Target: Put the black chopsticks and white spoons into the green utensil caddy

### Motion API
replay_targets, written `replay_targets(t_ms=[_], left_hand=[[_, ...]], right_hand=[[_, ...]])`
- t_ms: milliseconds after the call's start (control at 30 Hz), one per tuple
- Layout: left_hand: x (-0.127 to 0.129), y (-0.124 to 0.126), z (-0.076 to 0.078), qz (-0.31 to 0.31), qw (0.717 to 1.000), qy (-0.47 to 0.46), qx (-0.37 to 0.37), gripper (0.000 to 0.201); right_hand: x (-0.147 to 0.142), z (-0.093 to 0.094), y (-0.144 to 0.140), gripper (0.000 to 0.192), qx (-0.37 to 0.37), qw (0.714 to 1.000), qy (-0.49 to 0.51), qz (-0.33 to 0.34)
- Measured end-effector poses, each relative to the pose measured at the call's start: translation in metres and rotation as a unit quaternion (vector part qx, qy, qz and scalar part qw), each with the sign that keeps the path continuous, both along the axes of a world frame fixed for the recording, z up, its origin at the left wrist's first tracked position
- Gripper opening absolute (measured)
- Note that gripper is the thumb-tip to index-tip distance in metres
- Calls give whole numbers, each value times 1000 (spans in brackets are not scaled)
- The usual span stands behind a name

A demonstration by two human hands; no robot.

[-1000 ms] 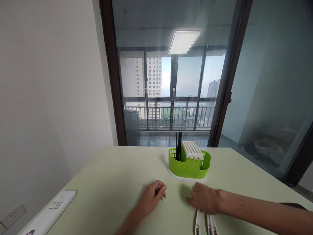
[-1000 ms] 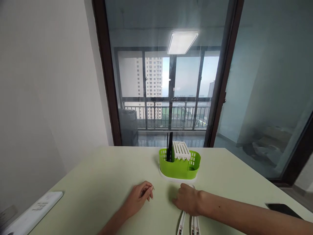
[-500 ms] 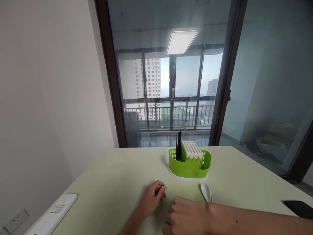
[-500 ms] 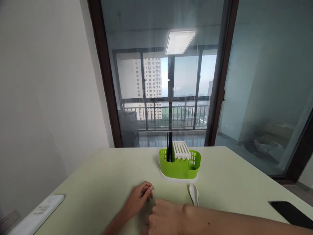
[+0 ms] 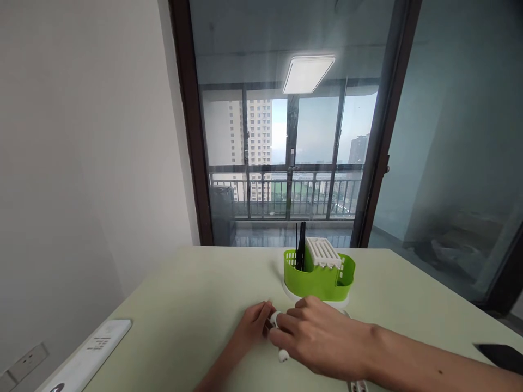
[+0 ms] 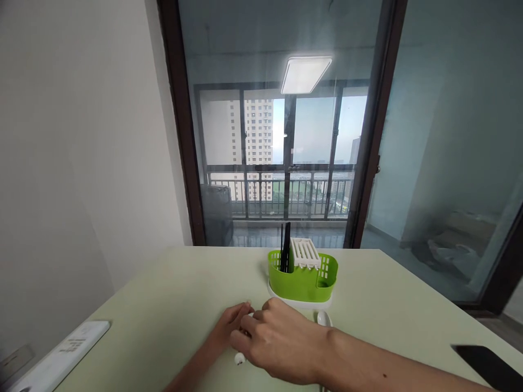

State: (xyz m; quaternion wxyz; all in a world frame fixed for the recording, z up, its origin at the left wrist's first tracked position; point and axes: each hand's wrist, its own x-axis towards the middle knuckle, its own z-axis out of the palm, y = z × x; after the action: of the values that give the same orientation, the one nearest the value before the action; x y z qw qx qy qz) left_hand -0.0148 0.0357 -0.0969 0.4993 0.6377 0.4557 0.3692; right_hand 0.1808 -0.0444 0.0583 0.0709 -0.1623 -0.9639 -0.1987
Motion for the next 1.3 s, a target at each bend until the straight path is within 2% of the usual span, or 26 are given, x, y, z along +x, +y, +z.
replay_targets(t_ms=[100,267,400,533,667,733,833,967,1067,1133,1233,1300], left_hand=[[1,-1,-3,25,999,-46,-8,64],[0,-9,1,-23,997,-73,-24,65],[-5,-12,6,-37,993,-108,-39,62],[-9,-9,4,-67,986,-147,-45,63],[-9,-5,2,-101,981,-165,-12,56],[-9,-3,1,-94,983,-156,8,53],[-7,-3,3,-92,988,-124,28,53],[3,-20,17,-92,992,-56,62,54],[9,-40,40,-57,994,8,97,50],[7,-49,60,-19,986,73,150,46],[-2,-51,89,47,951,185,244,40],[-10,-44,107,80,923,253,280,36]], right_hand=[[5,-13,3,5,23,1000,-3,-7],[9,-32,10,7,20,1000,-1,-1],[12,-28,14,9,-5,1000,11,-18],[20,-16,18,9,-65,995,44,-57],[35,-20,26,10,-123,979,141,-82],[43,-28,29,14,-164,960,210,-91],[51,-44,31,19,-247,915,300,-108],[57,-68,28,31,-353,841,387,-138],[61,-87,24,35,-396,783,452,-161],[67,-100,21,42,-391,752,501,-172],[82,-121,13,60,-366,707,572,-196],[98,-139,5,60,-361,677,599,-228]])
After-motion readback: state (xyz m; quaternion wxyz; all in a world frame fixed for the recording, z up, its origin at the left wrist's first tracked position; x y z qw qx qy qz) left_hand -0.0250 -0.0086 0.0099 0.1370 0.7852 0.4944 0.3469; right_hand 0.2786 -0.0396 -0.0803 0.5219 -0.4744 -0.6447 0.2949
